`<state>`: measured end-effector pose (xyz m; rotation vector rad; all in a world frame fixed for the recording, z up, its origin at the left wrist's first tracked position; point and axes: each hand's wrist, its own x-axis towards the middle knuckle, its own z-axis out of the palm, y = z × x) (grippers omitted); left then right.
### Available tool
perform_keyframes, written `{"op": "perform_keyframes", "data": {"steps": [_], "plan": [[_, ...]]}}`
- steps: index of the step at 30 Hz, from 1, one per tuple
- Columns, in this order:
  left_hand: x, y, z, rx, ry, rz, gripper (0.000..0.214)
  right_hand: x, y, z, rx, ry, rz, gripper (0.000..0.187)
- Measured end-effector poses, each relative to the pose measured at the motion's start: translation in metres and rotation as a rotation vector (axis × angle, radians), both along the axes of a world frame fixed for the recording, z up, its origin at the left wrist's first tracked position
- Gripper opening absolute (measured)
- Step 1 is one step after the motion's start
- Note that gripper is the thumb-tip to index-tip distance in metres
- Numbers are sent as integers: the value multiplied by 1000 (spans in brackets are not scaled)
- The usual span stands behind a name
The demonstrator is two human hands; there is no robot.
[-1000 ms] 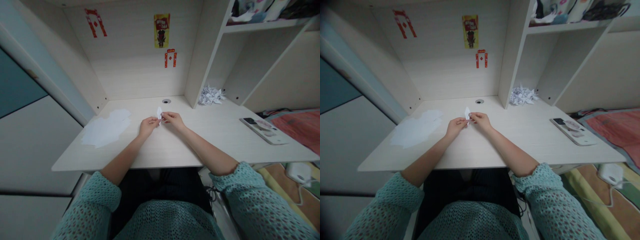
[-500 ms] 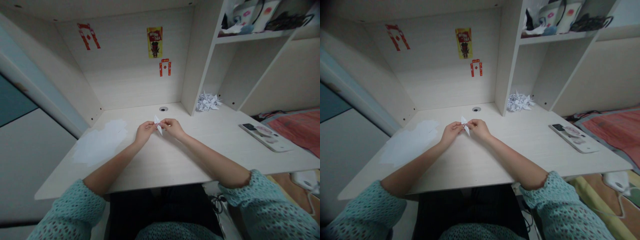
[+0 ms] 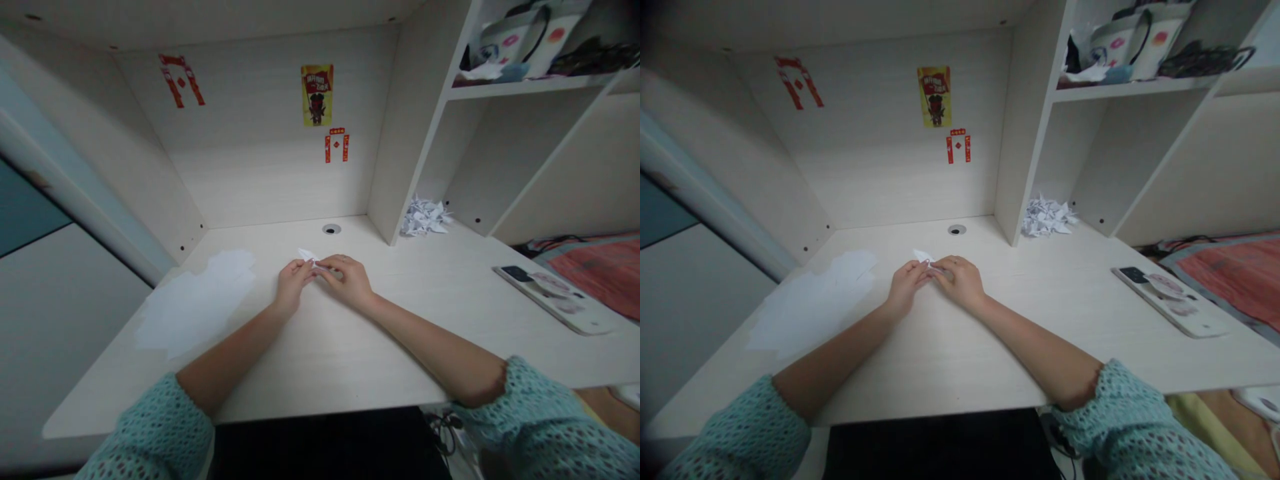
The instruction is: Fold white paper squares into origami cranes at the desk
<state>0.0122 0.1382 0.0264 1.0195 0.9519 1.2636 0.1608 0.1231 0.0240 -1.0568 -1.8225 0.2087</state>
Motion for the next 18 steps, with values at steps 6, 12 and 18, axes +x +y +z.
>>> {"op": "perform_keyframes", "data": {"steps": [6,12,18], "plan": [[2,-8,5,-3,-43,-98,37,7,0,1,86,-5,-23,16],[-2,-14,1,31,28,-156,35,10,-6,2,44,11,-3,13],[-2,-19,5,45,51,-178,30,10,-10,5,26,-5,-12,11]]}}
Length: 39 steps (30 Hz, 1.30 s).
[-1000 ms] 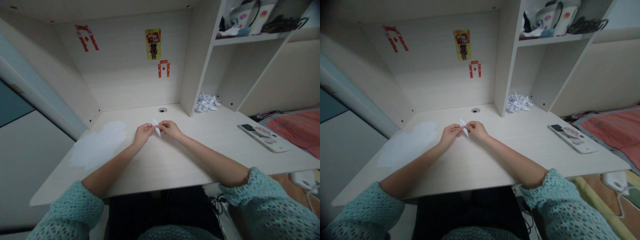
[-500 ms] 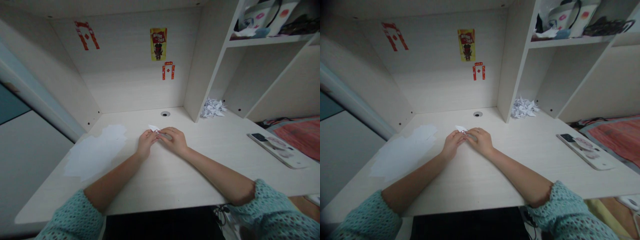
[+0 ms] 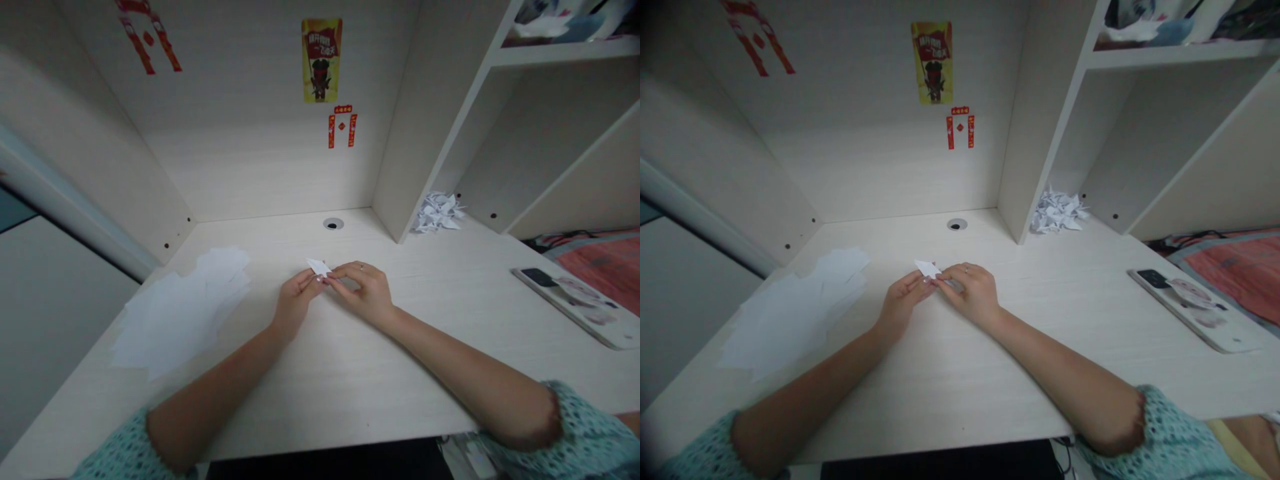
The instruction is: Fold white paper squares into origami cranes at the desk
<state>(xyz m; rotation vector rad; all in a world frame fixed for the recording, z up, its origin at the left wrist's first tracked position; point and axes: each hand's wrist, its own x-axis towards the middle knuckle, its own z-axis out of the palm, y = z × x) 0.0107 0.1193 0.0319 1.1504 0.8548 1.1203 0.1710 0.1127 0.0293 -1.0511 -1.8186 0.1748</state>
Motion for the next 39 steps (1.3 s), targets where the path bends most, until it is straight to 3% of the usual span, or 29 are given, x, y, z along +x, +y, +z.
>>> {"op": "perform_keyframes", "data": {"steps": [7,16,19,22,27,35,39], "plan": [[0,-1,-2,-8,56,58,22,-3,2,-2,-128,149,60,11],[2,-2,2,-11,17,55,18,-6,1,-2,-125,168,11,9],[3,-3,4,3,13,44,18,-6,1,-3,-133,171,11,16],[4,-4,4,8,10,59,19,-5,2,-4,-107,145,27,26],[6,-6,2,-4,4,99,18,-4,1,-4,-54,130,30,22],[6,-7,0,-51,-90,84,48,-2,2,-2,116,52,15,18],[6,-9,2,-67,-91,88,50,-3,1,0,115,45,22,15]]}}
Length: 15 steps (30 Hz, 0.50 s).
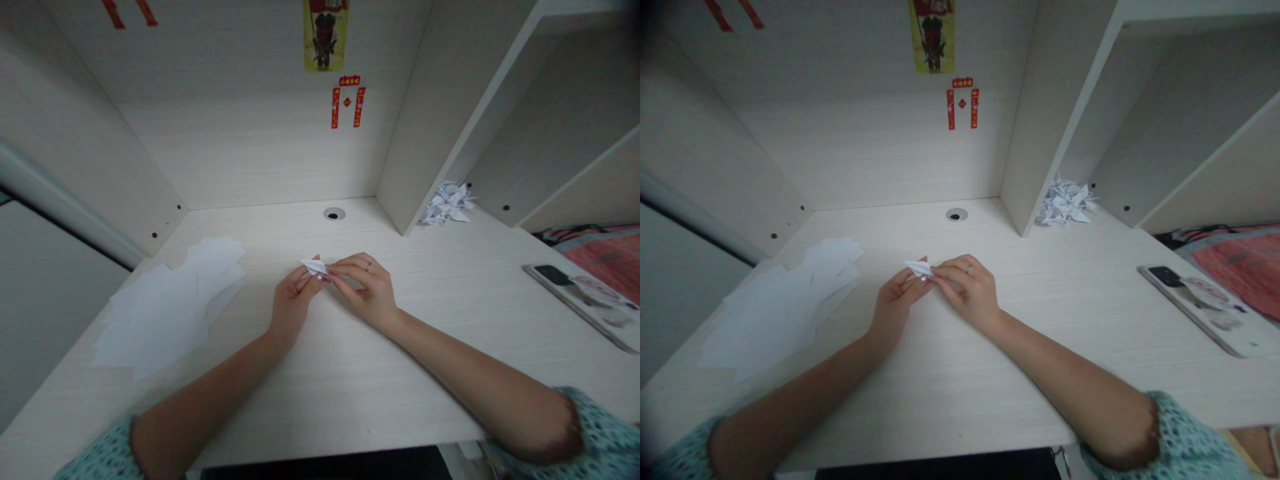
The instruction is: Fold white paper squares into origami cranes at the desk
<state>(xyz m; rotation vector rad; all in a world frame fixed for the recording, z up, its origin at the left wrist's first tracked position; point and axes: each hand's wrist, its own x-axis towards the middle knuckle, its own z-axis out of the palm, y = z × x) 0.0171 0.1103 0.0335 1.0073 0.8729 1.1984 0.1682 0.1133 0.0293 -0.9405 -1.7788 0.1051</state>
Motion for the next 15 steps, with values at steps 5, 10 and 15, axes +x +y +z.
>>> {"op": "perform_keyframes", "data": {"steps": [5,10,15], "plan": [[0,0,2,32,75,-7,47,-1,-2,3,-61,12,9,11],[-3,2,1,118,242,20,41,-4,-2,1,-233,157,1,7],[-4,4,1,83,257,85,49,-7,-2,-3,-370,278,43,9]]}}
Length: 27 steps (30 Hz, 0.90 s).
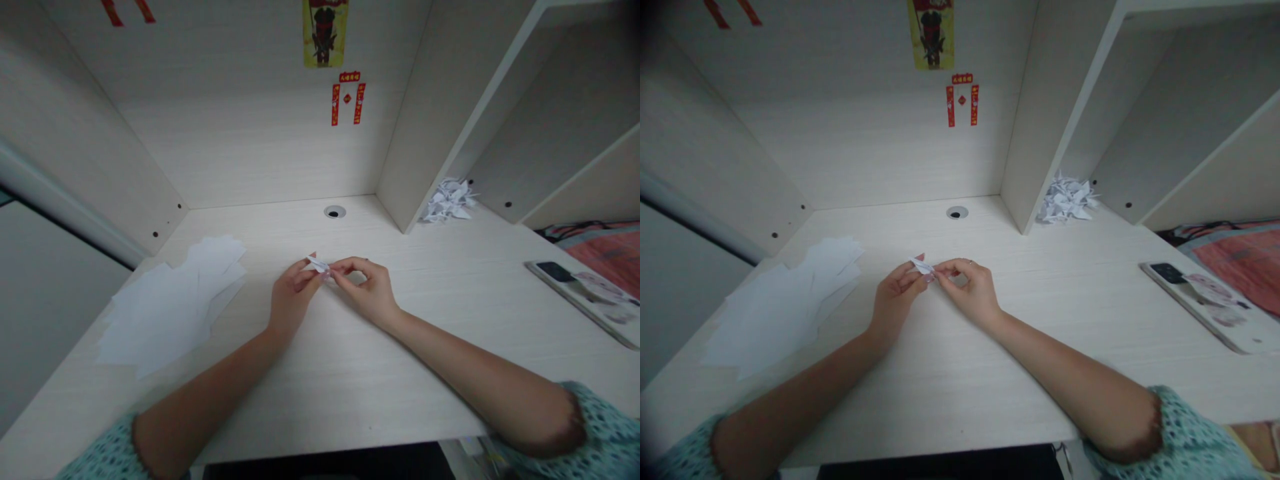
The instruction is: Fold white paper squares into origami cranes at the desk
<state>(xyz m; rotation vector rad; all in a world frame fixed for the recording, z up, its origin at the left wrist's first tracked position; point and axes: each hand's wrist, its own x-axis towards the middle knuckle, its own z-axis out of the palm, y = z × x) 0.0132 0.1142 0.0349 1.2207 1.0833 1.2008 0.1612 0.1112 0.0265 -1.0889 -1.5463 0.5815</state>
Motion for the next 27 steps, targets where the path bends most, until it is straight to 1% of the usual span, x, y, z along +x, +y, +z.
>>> {"op": "perform_keyframes", "data": {"steps": [2,3,6,8,11,16,22,27], "plan": [[1,0,0,7,-13,38,54,-2,-1,-1,-51,91,34,11],[1,-1,0,24,-10,55,53,-2,-1,-2,-78,151,59,14],[0,-2,-1,115,82,103,38,-5,-1,-4,-149,306,137,32],[0,-3,-1,178,200,127,29,-7,0,-4,-188,356,177,38],[-1,-4,1,238,357,144,24,-8,1,-3,-236,420,230,33],[-3,-6,4,336,486,186,23,-9,2,-1,-308,515,286,29],[-5,-5,3,411,530,201,21,-10,1,0,-347,548,325,31],[-6,-5,3,454,513,217,21,-10,1,-1,-342,544,328,32]]}}
